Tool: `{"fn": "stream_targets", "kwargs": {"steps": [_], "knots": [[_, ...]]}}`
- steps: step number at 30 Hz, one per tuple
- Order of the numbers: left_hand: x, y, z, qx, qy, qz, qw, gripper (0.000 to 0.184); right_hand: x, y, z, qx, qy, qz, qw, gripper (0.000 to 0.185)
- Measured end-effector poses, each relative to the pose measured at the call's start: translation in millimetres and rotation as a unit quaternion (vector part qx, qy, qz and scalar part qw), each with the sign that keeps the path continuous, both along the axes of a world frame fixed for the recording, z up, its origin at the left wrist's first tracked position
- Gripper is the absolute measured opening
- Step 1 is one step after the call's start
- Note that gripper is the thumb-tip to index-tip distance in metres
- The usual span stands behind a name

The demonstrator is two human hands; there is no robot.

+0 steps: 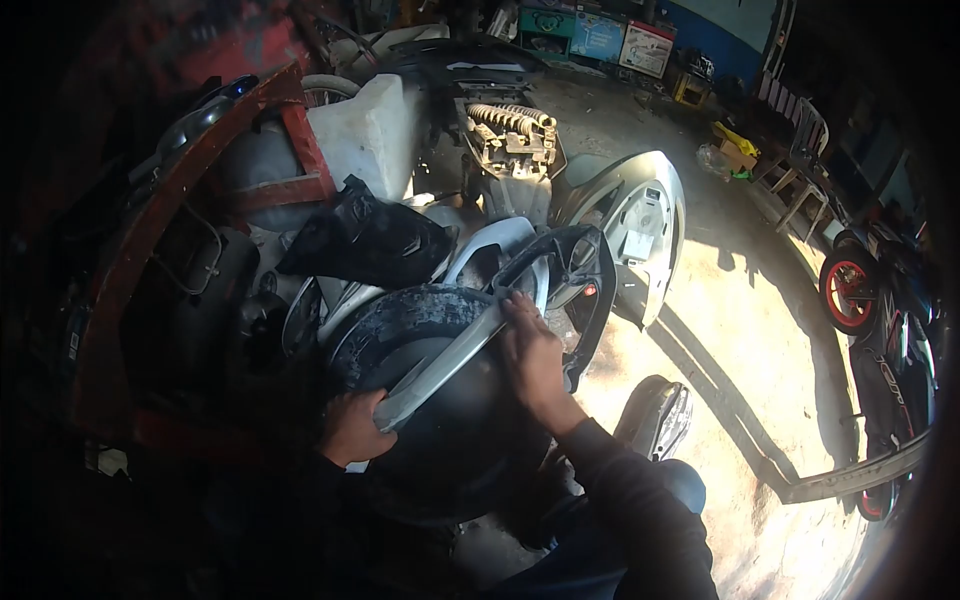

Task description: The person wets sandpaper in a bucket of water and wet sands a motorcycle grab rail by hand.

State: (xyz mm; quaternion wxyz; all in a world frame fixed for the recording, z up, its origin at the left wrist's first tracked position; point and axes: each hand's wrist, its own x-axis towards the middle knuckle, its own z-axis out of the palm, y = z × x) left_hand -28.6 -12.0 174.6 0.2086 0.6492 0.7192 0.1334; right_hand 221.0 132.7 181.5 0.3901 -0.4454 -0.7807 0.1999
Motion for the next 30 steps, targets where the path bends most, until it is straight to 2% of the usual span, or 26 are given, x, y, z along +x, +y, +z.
{"fn": "stream_targets", "kwargs": {"steps": [1, 2, 3, 5, 6, 7, 9, 11, 12, 15, 16, 19, 20, 23, 24, 25, 27, 29, 30], "knots": [[-4, -2, 0, -0.006, -0.009, 0.003, 1.0, 0.046, -6, -13, -7, 0.126, -0.019, 0.04, 0.991, 0.037], [-5, -3, -2, 0.031, -0.011, 0.004, 0.999, 0.045, -8, -21, -6, 0.146, -0.036, 0.067, 0.986, 0.037], [-5, 0, -1, 0.033, -0.012, 0.009, 0.999, 0.045, -8, -11, -4, 0.148, -0.035, 0.071, 0.986, 0.037], [-3, 1, 3, 0.006, -0.001, -0.004, 1.0, 0.045, -1, 10, -2, 0.044, 0.001, 0.032, 0.999, 0.038], [-3, -2, 0, 0.004, -0.006, 0.0, 1.0, 0.045, -5, 6, 0, 0.056, -0.021, 0.029, 0.998, 0.039], [-3, -2, -1, 0.016, -0.01, 0.008, 1.0, 0.045, -13, -5, -4, 0.138, -0.073, 0.048, 0.987, 0.043], [-7, -2, 0, 0.032, -0.01, 0.016, 0.999, 0.044, -30, -52, -5, 0.182, -0.118, 0.215, 0.952, 0.049], [-9, 1, -2, 0.029, 0.0, 0.001, 1.0, 0.043, -36, -71, -4, 0.191, -0.146, 0.284, 0.928, 0.053], [-11, 1, -1, 0.027, 0.002, 0.002, 1.0, 0.043, -32, -53, 0, 0.195, -0.146, 0.274, 0.93, 0.053], [-10, 0, -2, 0.035, -0.04, 0.029, 0.998, 0.042, -23, -9, 4, 0.183, -0.132, 0.1, 0.969, 0.051], [-11, 2, -6, 0.037, -0.031, 0.023, 0.999, 0.042, -30, -20, -1, 0.195, -0.125, 0.101, 0.968, 0.05], [-12, 5, -5, 0.034, -0.015, 0.011, 0.999, 0.041, -51, -80, -10, 0.21, -0.179, 0.298, 0.914, 0.05], [-13, 5, -5, 0.025, -0.01, 0.01, 1.0, 0.041, -49, -73, 1, 0.182, -0.162, 0.31, 0.919, 0.051], [-12, 5, -6, 0.023, -0.032, 0.019, 0.999, 0.041, -33, 3, -1, 0.23, -0.154, 0.112, 0.954, 0.045], [-10, 6, -10, 0.039, -0.033, 0.012, 0.999, 0.04, -30, 12, -5, 0.203, -0.166, 0.102, 0.96, 0.038], [-8, 6, -9, 0.042, -0.034, 0.012, 0.998, 0.04, -43, -13, 3, 0.194, -0.15, 0.127, 0.961, 0.039], [-4, 5, -7, 0.017, 0.0, 0.001, 1.0, 0.041, -59, -73, -8, 0.186, -0.165, 0.259, 0.933, 0.041], [-6, 4, -14, 0.039, -0.001, 0.006, 0.999, 0.041, -60, -78, -4, 0.195, -0.185, 0.268, 0.925, 0.042], [-8, 0, -18, 0.055, -0.003, 0.014, 0.998, 0.042, -53, -58, 6, 0.197, -0.176, 0.233, 0.936, 0.045]]}}
